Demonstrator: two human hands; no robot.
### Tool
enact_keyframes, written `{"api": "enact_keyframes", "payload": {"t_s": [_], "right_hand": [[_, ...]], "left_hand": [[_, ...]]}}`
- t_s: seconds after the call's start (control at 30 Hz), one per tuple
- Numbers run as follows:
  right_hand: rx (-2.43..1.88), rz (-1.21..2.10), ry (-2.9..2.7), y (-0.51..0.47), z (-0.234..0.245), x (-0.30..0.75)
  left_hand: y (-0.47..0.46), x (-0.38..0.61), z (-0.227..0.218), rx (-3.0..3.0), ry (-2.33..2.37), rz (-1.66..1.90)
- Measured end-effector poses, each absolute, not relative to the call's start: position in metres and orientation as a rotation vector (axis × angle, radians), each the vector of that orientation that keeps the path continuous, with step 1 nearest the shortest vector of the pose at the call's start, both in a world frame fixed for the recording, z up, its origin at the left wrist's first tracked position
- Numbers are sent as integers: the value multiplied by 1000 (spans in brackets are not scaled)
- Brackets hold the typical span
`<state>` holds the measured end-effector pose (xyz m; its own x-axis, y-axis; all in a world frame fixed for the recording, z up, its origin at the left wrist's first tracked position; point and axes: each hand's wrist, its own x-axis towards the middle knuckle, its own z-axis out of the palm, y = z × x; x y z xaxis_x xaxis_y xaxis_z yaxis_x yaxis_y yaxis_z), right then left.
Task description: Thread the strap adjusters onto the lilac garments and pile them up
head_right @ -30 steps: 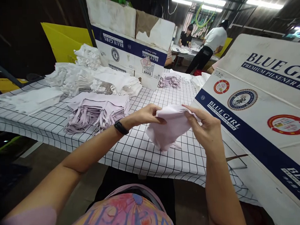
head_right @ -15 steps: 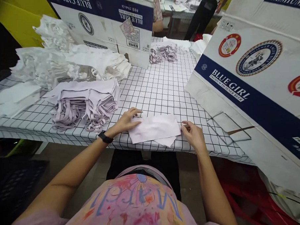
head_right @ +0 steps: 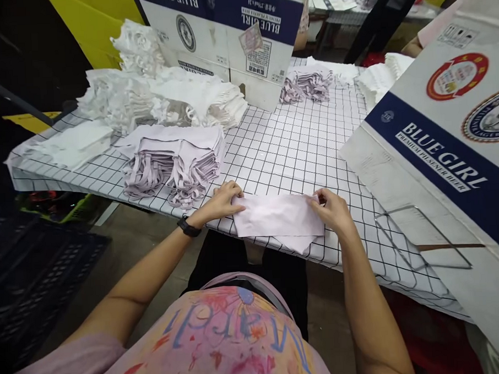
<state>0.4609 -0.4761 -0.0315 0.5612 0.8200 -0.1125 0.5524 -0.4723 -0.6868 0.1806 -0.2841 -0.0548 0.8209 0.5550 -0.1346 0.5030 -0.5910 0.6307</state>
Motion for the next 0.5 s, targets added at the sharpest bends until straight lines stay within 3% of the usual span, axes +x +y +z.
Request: {"api": "enact_keyframes", "payload": {"t_s": [0.27,0.5], "right_hand": [[-1869,670,-772,-525,46,461],[-1845,507,-745,-544,93,459]], "left_hand": [[-266,175,-47,2378,635,151],[-260,171,13,2079,467,511]]}}
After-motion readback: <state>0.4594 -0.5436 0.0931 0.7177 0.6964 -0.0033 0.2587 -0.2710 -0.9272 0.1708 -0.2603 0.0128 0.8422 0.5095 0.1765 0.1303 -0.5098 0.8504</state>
